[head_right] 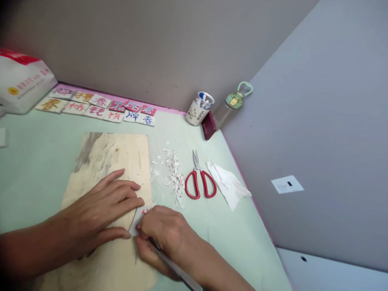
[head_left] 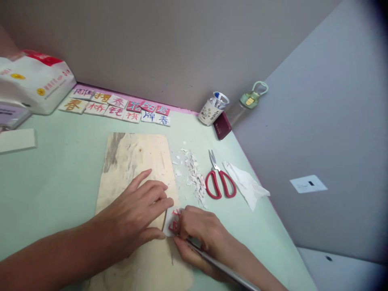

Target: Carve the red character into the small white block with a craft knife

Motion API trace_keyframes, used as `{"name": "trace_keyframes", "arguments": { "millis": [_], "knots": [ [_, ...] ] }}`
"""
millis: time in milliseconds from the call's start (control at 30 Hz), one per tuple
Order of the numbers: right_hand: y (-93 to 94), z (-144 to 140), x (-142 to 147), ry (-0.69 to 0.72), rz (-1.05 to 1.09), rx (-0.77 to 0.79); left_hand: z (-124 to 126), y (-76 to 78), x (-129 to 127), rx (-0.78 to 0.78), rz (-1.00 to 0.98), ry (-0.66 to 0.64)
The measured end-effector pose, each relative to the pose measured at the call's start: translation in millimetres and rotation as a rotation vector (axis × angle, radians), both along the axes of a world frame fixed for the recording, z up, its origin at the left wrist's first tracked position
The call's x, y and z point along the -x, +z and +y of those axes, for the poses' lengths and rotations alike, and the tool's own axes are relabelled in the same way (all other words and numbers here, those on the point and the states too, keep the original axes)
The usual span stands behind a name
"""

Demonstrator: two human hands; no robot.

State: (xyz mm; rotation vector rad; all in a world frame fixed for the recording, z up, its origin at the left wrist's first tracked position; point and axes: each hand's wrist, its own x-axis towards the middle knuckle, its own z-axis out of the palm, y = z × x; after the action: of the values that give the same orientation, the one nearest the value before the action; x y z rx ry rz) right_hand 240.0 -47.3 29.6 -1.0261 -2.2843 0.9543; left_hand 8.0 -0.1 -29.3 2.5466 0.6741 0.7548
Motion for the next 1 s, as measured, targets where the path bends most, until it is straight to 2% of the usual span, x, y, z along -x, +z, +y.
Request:
{"name": "trace_keyframes", "arguments": {
  "millis": [133,400,533,633,833,1000],
  "knots": [
    [1.3,0.4,-1.0,0.010,-0.009,0.012,0.2,0.4,0.3,0.008,0.005,0.002],
    [-6.9,-9.1,-6.5,0.123,-0.108,-0.109,3.5,6.5,1.9,-0.033,0.052,-0.032],
    [-12.0,-8.4,-5.1,0.103,-0.093,-0.192,6.6,8.0,2.9,-0.051,0.083,-0.048],
    [-14.1,-4.4,0.0,0.028,-0.009,-0.232,9.0,5.5,3.6,-0.066,0.087,-0.048],
    [-12.4,1.8,5.2,-0.090,0.048,-0.124,14.8,-7.5,3.5,-0.107,0.081,-0.025],
    [-4.4,5.2,4.0,-0.117,0.050,0.100,17.7,-13.6,2.0,-0.118,0.100,-0.029]
  ]
}}
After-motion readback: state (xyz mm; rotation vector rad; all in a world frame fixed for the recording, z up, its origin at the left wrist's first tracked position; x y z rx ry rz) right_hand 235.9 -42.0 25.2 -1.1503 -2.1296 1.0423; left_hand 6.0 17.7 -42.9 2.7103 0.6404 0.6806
